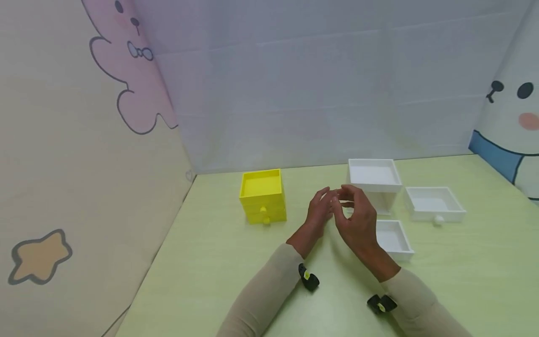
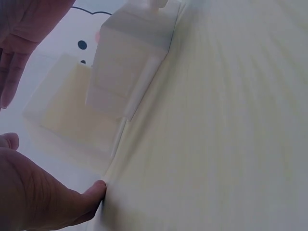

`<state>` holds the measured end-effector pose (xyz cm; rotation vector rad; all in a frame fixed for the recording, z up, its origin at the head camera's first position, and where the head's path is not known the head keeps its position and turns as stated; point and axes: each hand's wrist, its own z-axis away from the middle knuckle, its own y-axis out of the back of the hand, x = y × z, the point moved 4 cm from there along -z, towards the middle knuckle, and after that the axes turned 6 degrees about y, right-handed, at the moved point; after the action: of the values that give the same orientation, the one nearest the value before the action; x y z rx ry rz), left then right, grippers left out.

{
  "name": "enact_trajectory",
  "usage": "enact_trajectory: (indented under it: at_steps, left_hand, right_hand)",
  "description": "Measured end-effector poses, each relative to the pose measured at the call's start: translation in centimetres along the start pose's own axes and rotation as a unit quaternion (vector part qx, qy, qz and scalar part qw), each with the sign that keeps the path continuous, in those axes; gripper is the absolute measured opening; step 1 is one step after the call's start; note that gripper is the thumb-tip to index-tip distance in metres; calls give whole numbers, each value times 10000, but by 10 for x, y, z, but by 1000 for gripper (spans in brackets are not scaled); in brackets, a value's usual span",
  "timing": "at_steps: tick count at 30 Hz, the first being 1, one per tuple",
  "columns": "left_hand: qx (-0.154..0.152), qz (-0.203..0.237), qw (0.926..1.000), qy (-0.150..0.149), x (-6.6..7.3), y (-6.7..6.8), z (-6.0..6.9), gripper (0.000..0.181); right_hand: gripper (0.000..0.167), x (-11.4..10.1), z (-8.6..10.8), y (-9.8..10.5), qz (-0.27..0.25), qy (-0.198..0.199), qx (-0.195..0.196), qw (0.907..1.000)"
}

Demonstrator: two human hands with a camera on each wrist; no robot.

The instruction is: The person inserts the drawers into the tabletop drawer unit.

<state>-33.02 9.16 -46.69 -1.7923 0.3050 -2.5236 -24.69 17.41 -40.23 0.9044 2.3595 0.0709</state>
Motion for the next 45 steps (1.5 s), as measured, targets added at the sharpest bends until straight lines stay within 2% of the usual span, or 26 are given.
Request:
enact_trajectory:
  at_steps: [4, 11, 15, 18, 23, 28, 32, 35, 38, 43, 45]
  left_hand:
    - [2, 6, 10000, -92, -1, -7, -3, 60]
    - [170, -644, 9955, -671, 4, -20, -2, 48]
    - [-113, -464, 9950, -883, 6, -30, -1, 50]
    - [-508, -100, 9939, -973, 7, -37, -2, 58]
    - [-850, 99, 9901, -1115, 7, -41, -2, 65]
    - [-988, -114, 9878, -1201, 3, -42, -1, 66]
    - [-1144, -378, 9833, -1365, 3, -47, -1, 66]
    - [-1284, -390, 9802, -1456, 5, -51, -1, 66]
    - [-1183, -566, 9810, -1427, 7, -53, -4, 62]
    - [-781, -977, 9837, -1291, 6, -55, -16, 50]
    - [-752, -1042, 9835, -1273, 4, -56, -18, 48]
  right_hand:
    - [31, 0, 0, 3, -4, 19, 26, 10000]
    - [28, -8, -2, 8, -32, -27, -20, 10000]
    - [28, -12, -3, 12, -9, -17, -20, 10000]
    - [30, -14, -2, 16, 5, 15, 29, 10000]
    - [31, -15, 2, 20, 44, 118, 90, 9999]
    - [32, -15, 6, 23, -7, 186, 104, 9998]
    - [31, -13, 8, 28, 13, 113, 107, 9999]
    - [30, -11, 9, 31, 49, 85, 115, 9999]
    - [29, -10, 11, 34, 85, 103, 145, 9998]
    - [28, -8, 17, 44, 187, -9, 135, 9997]
    - [29, -9, 21, 49, 220, -66, 132, 9996]
